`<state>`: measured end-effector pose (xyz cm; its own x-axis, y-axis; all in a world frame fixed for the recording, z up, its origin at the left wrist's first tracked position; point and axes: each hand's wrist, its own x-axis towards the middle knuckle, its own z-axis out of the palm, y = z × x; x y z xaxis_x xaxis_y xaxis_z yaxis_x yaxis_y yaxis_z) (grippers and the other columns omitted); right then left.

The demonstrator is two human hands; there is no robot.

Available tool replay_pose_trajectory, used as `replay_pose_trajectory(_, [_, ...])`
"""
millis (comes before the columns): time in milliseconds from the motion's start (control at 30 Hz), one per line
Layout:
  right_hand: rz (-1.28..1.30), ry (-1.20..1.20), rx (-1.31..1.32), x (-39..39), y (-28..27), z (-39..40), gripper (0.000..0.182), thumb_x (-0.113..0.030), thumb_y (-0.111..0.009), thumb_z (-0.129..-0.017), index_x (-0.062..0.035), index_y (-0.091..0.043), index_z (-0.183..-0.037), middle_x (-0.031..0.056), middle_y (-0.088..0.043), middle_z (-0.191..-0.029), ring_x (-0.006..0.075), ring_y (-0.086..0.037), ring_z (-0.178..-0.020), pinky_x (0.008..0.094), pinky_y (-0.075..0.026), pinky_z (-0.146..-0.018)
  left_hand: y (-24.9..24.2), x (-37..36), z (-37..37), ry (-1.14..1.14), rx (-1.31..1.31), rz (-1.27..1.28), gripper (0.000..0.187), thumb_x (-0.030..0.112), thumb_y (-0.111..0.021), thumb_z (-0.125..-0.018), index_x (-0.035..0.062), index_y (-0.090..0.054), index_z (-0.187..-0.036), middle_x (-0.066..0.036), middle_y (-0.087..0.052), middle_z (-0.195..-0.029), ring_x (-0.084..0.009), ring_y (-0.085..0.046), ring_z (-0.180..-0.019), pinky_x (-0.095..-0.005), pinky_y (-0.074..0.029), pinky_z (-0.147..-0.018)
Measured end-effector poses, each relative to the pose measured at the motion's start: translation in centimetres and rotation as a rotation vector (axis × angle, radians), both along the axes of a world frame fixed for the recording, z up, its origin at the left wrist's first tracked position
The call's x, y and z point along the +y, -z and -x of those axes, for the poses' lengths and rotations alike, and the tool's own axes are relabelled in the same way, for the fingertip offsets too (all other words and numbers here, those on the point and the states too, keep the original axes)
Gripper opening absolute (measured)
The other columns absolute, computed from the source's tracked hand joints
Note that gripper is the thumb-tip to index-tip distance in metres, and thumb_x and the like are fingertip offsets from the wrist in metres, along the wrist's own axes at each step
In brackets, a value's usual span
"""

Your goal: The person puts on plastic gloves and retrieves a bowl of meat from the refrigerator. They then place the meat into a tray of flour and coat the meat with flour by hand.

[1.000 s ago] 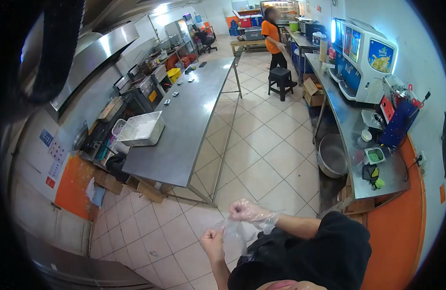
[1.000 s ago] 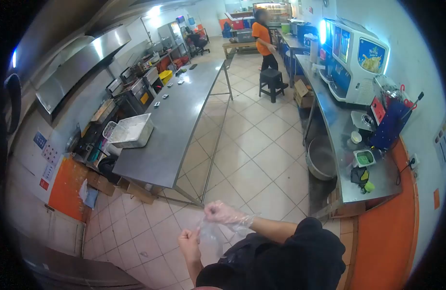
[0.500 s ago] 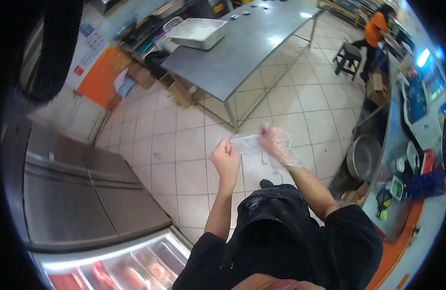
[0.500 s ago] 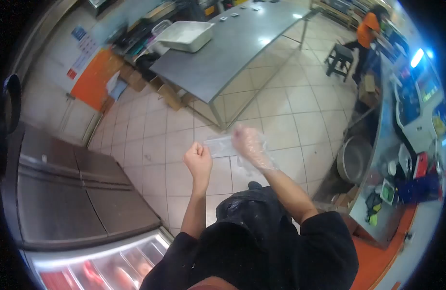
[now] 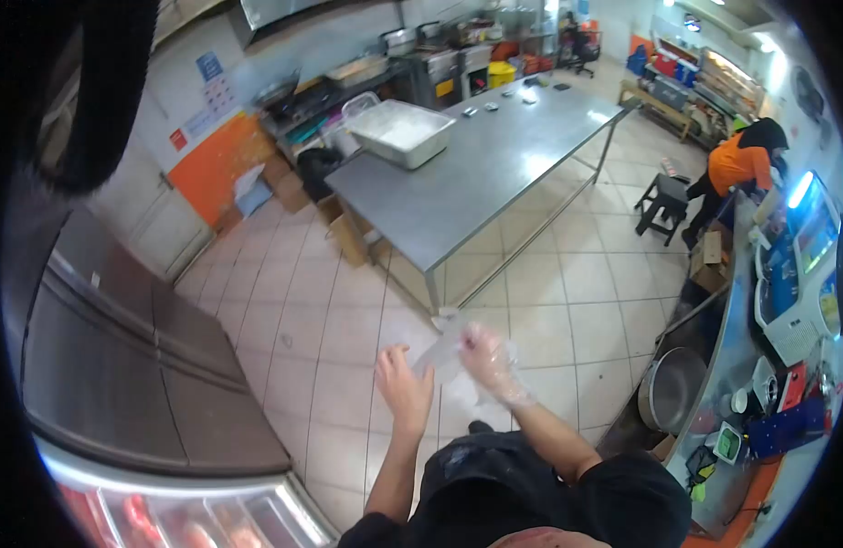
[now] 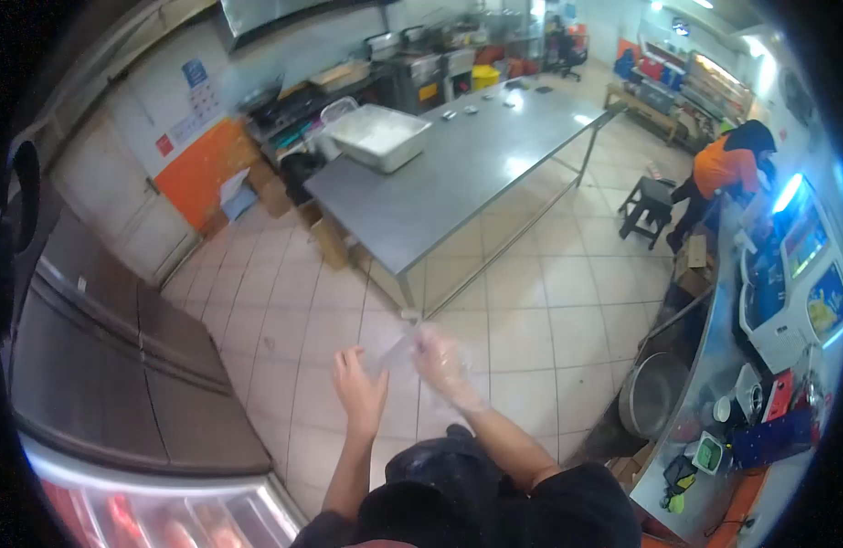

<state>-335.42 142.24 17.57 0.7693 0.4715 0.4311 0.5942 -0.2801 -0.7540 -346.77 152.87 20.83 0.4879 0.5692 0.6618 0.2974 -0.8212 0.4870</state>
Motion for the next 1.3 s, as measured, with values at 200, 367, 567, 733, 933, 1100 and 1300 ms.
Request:
replay_pose_trajectory(200, [0.194,0.072,-0.014,-0.7,-1.5,-1.5,0.011,-0.009,-0.066,-0.072,-0.0062,-0.057,-0.077,0.016,-0.059,-0.069,0.0364,-0.061,-0.067,0.0435,-0.048,-0.058,3.1,0.6,-0.1,0.116,0.123,0.475,0.014,0.011,-0.068,-0.074,0.002,-0.058,-0.078,-0.014,-0.055,-0.075,-0.0348,-0.055,-0.073,-0.0417,-0.045,-0.066])
replay_pose_trajectory(367, [0.174,-0.075,-0.019,-0.6,-1.9,-1.9,0.014,-0.01,-0.068,-0.072,-0.0064,-0.06,-0.081,0.0144,-0.062,-0.074,0.0311,-0.063,-0.067,0.039,-0.049,-0.06,-1.0,-3.0,0.7,-0.004,-0.159,0.082,0.014,0.011,-0.065,-0.081,-0.0007,-0.064,-0.088,-0.014,-0.058,-0.069,-0.032,-0.055,-0.058,-0.0378,-0.046,-0.056])
replay_pose_trajectory(567, [0.067,-0.55,-0.097,1.5,-2.4,1.3,0.013,-0.009,-0.07,-0.073,-0.0045,-0.063,-0.083,0.0118,-0.063,-0.077,0.027,-0.062,-0.068,0.0358,-0.048,-0.06,4.5,-5.0,2.1,0.133,-0.498,1.165,0.037,0.011,-0.055,-0.092,0.0057,-0.055,-0.129,-0.003,-0.056,-0.067,-0.009,-0.052,-0.055,-0.0245,-0.043,-0.049])
replay_pose_trajectory(733, [0.09,-0.901,-0.086,8.1,0.6,9.4,0.015,-0.016,-0.07,-0.081,-0.0025,-0.064,-0.081,0.0116,-0.064,-0.074,0.0234,-0.06,-0.061,0.0345,-0.047,-0.057,9.1,0.2,7.2,-0.089,-1.286,1.43,0.038,0.007,-0.052,-0.092,0.0036,-0.052,-0.13,-0.001,-0.057,-0.074,-0.0078,-0.05,-0.056,-0.0239,-0.04,-0.047])
replay_pose_trajectory(933, [0.196,-1.413,-0.007,8.3,1.9,21.3,0.011,-0.01,-0.069,-0.081,-0.0025,-0.061,-0.078,0.0132,-0.061,-0.07,0.0254,-0.057,-0.061,0.0339,-0.045,-0.057,11.1,-3.3,18.1,-0.098,-2.035,1.194,0.04,0.038,-0.052,-0.095,0.0031,-0.055,-0.115,-0.005,-0.06,-0.098,-0.0178,-0.057,-0.086,-0.0327,-0.049,-0.072])
replay_pose_trajectory(1100, [0.234,-1.889,0.163,8.5,3.6,37.5,0.014,-0.011,-0.069,-0.081,-0.0029,-0.058,-0.076,0.0106,-0.06,-0.069,0.0201,-0.056,-0.062,0.0318,-0.046,-0.058,12.4,-5.4,34.4,-0.31,-2.008,0.767,0.065,0.062,-0.029,-0.093,0.0146,-0.042,-0.134,-0.007,-0.05,-0.127,-0.023,-0.049,-0.112,-0.0388,-0.042,-0.094])
replay_pose_trajectory(1300, [0.248,-2.31,0.298,4.3,6.3,59.7,0.011,-0.009,-0.068,-0.082,-0.0038,-0.059,-0.077,0.0068,-0.061,-0.071,0.0157,-0.056,-0.063,0.0304,-0.046,-0.059,14.4,-11.2,58.4,-0.787,-1.996,0.315,0.089,0.08,-0.027,-0.081,0.029,-0.004,-0.15,-0.008,-0.008,-0.156,-0.0399,-0.017,-0.139,-0.062,-0.023,-0.103])
